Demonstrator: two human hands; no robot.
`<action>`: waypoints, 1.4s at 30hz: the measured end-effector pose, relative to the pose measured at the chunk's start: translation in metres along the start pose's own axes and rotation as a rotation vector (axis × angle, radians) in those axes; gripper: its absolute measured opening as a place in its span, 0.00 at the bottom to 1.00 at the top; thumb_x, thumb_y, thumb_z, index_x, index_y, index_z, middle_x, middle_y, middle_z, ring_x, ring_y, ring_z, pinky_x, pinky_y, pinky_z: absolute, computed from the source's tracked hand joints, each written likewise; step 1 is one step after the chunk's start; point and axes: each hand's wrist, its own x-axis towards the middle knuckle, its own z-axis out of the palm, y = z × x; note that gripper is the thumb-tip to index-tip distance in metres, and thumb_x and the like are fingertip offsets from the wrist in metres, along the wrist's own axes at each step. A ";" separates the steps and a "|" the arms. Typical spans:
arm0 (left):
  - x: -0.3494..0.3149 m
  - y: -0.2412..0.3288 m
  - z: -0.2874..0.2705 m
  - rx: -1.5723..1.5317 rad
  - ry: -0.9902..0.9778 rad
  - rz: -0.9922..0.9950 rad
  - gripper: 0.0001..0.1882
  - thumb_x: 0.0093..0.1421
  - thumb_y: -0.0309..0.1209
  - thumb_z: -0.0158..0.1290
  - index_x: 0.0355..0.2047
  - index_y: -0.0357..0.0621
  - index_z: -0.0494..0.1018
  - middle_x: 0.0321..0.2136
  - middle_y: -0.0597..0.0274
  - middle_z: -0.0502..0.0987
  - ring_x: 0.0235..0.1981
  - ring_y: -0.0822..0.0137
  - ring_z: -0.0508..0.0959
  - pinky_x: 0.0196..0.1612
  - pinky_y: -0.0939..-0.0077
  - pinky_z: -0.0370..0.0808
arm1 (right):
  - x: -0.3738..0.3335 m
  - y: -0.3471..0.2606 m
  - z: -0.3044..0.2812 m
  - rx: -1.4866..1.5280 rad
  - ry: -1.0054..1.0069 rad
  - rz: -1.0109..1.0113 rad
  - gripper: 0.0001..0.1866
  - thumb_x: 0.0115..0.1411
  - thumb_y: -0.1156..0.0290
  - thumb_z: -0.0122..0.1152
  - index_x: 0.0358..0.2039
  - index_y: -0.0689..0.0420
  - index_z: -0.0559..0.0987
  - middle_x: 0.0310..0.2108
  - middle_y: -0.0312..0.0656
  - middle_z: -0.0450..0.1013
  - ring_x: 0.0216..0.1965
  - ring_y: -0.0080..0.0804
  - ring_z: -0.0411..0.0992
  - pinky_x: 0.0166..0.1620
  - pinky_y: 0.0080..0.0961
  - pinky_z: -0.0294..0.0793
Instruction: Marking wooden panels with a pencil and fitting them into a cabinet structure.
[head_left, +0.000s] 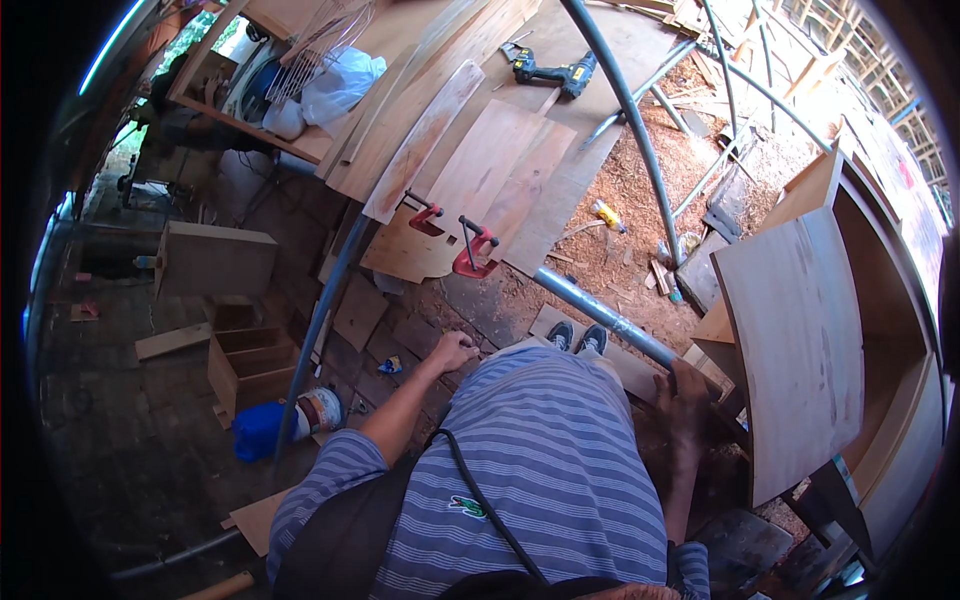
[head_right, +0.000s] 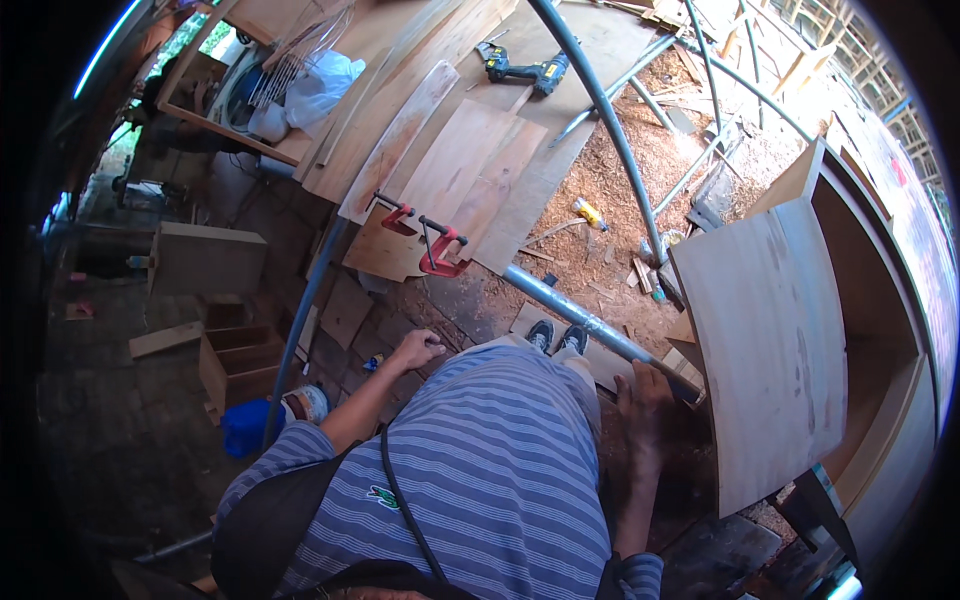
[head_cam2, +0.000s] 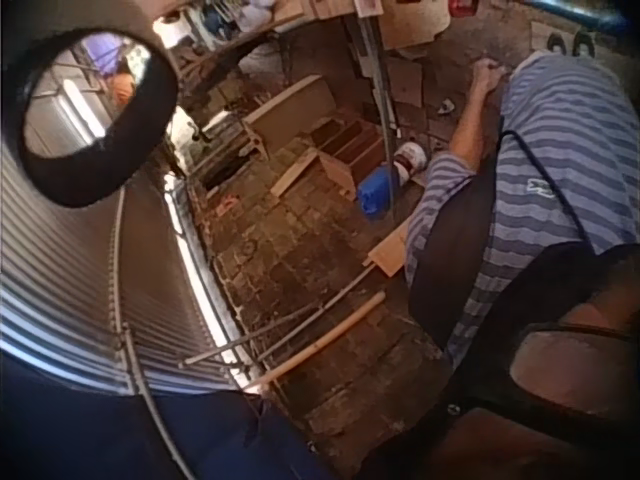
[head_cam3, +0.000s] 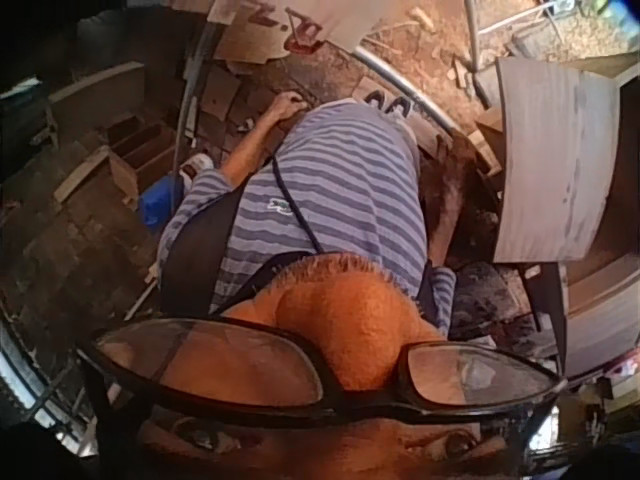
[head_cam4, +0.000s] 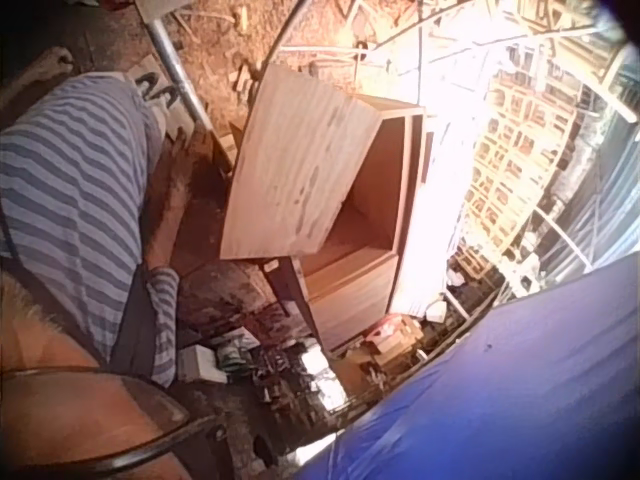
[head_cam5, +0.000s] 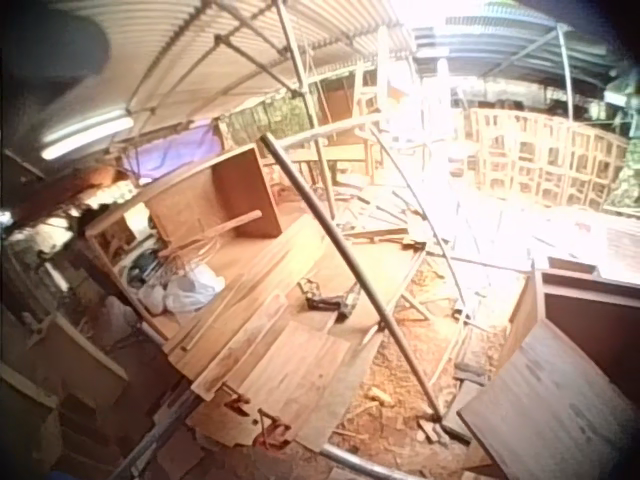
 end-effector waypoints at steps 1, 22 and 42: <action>-0.003 0.008 -0.003 0.020 -0.017 -0.029 0.23 0.51 0.42 0.64 0.41 0.38 0.78 0.37 0.48 0.80 0.40 0.59 0.80 0.43 0.66 0.75 | -0.001 0.003 0.001 -0.001 -0.005 -0.001 0.16 0.53 0.72 0.65 0.41 0.63 0.76 0.36 0.55 0.74 0.39 0.52 0.74 0.44 0.41 0.73; -0.012 0.016 0.004 -0.005 -0.033 -0.057 0.23 0.51 0.42 0.63 0.41 0.36 0.78 0.37 0.48 0.80 0.40 0.57 0.80 0.44 0.66 0.75 | 0.001 0.024 0.009 -0.010 -0.172 0.124 0.20 0.53 0.67 0.65 0.44 0.62 0.76 0.40 0.55 0.74 0.44 0.53 0.73 0.48 0.42 0.72; 0.040 -0.023 0.037 -0.040 0.041 0.076 0.19 0.48 0.41 0.63 0.32 0.36 0.79 0.33 0.42 0.79 0.37 0.50 0.80 0.41 0.60 0.76 | -0.001 0.031 0.020 -0.031 -0.091 -0.002 0.21 0.51 0.66 0.67 0.45 0.62 0.76 0.37 0.55 0.75 0.42 0.52 0.74 0.45 0.41 0.74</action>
